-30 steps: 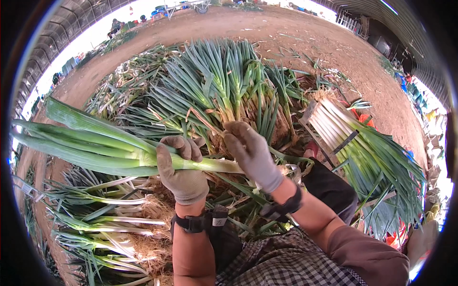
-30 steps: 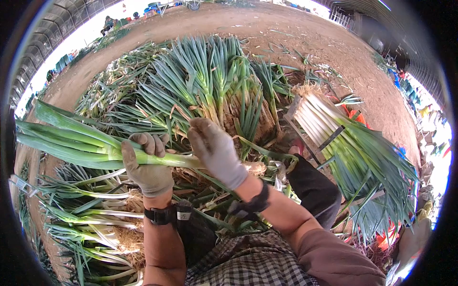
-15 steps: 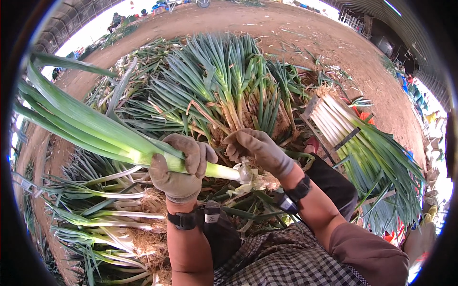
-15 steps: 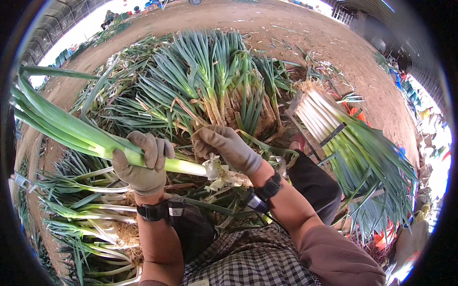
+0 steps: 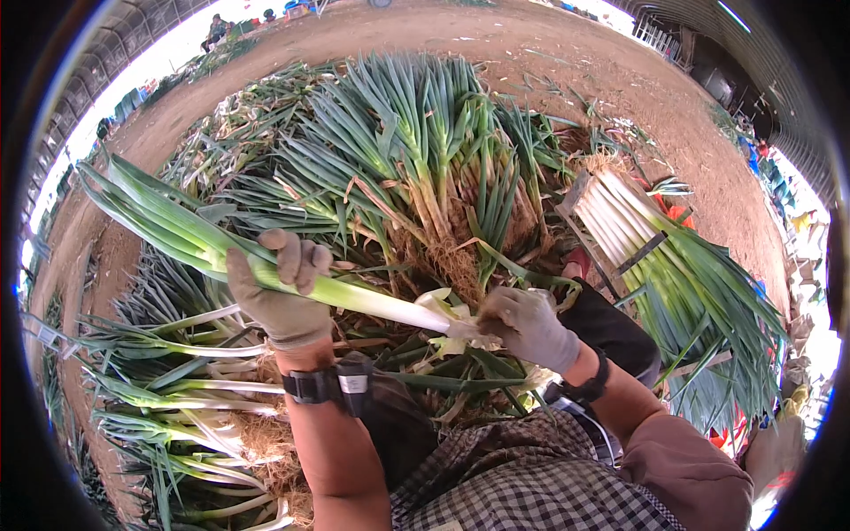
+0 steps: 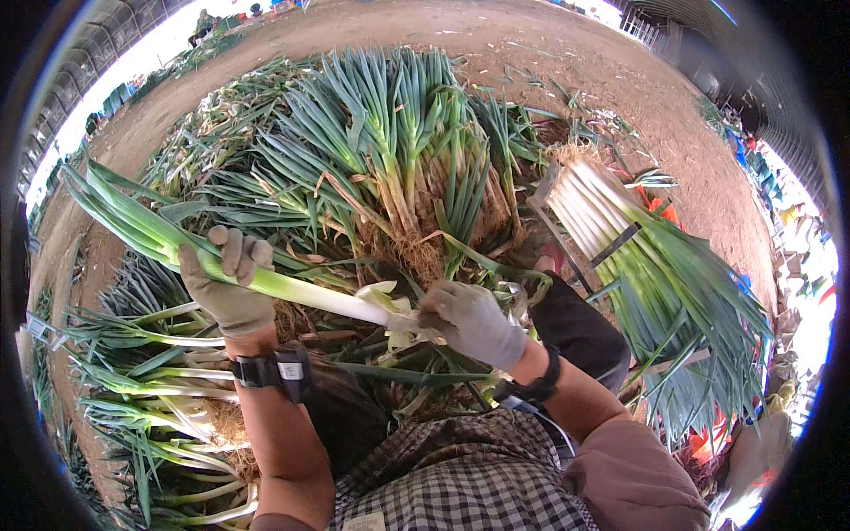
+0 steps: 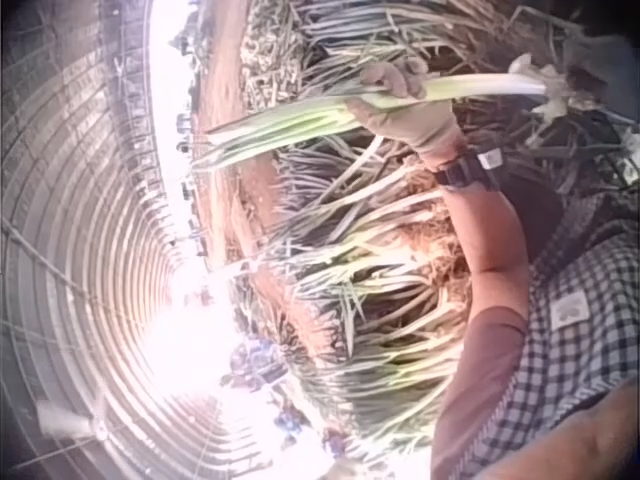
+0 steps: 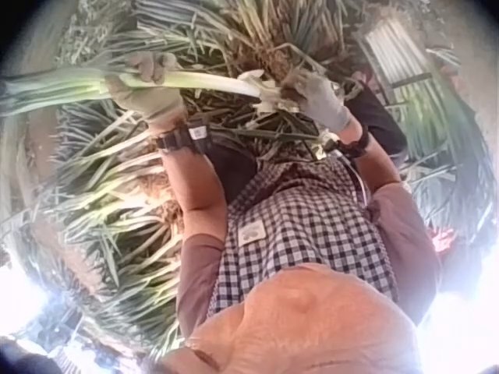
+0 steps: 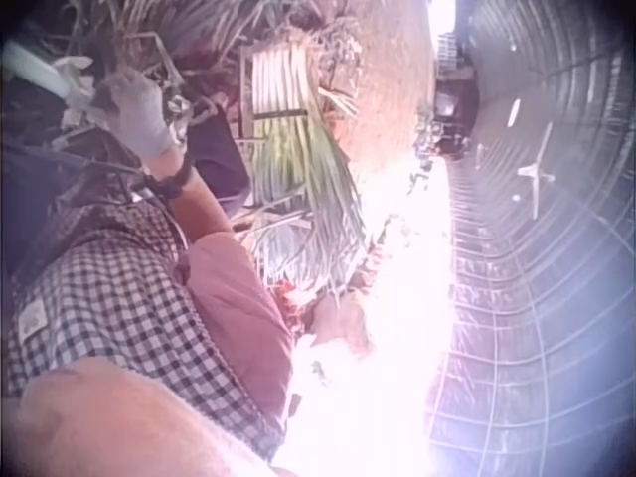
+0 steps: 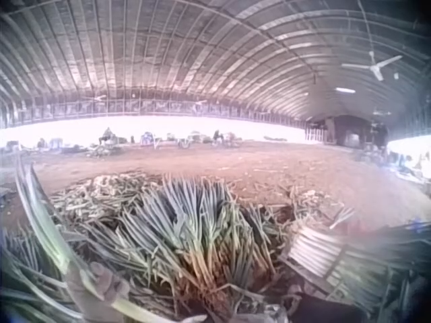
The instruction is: Trimming roots and stripping the outer skin from harvested leeks.
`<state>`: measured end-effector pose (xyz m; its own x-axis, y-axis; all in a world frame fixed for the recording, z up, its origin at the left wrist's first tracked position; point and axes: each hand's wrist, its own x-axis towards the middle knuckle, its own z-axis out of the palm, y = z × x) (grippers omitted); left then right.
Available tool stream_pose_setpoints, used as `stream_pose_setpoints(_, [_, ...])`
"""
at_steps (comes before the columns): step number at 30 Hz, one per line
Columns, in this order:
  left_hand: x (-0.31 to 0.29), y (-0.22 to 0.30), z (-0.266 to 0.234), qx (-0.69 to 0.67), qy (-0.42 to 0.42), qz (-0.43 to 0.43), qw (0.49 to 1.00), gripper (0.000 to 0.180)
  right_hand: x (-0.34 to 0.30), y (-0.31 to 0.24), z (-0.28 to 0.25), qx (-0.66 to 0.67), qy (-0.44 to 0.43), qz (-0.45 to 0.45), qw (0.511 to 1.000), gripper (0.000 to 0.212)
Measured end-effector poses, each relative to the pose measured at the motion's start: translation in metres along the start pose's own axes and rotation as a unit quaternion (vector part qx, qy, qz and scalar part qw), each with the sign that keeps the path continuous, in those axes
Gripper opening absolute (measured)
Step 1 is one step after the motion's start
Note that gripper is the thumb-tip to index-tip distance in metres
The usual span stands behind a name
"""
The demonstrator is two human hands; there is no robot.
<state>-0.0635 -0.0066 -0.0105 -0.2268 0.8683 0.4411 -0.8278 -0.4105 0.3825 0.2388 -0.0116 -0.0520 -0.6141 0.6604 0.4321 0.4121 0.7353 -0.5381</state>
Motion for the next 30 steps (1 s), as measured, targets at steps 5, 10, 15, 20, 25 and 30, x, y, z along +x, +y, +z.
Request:
stream_pose_setpoints(5, [0.001, 0.014, -0.013, -0.003, 0.031, -0.005, 1.0, 0.043, -0.081, 0.047, -0.028, -0.182, -0.053, 0.156, 0.969, 0.009])
stream_pose_setpoints(10, [0.004, 0.021, -0.012, -0.005, -0.022, -0.005, 1.0, 0.044, -0.097, 0.077, -0.062, -0.365, -0.227, 0.243, 0.87, 0.024])
stream_pose_setpoints(15, [0.001, -0.01, 0.005, -0.012, -0.064, -0.045, 0.997, 0.049, 0.03, -0.032, -0.032, -0.031, -0.016, -0.071, 0.997, 0.067])
stream_pose_setpoints(20, [0.0, -0.067, 0.069, 0.198, 0.241, 0.038, 0.949, 0.061, 0.084, -0.023, 0.039, 0.147, -0.068, 0.051, 0.986, 0.045])
stream_pose_setpoints(25, [-0.006, -0.047, 0.012, 0.131, 0.165, -0.089, 0.973, 0.048, 0.082, -0.041, 0.025, 0.085, -0.152, 0.008, 0.985, 0.035])
stream_pose_setpoints(30, [0.002, -0.018, -0.011, -0.052, 0.113, -0.116, 0.985, 0.039, 0.03, -0.049, 0.001, 0.085, -0.194, 0.036, 0.977, 0.037])
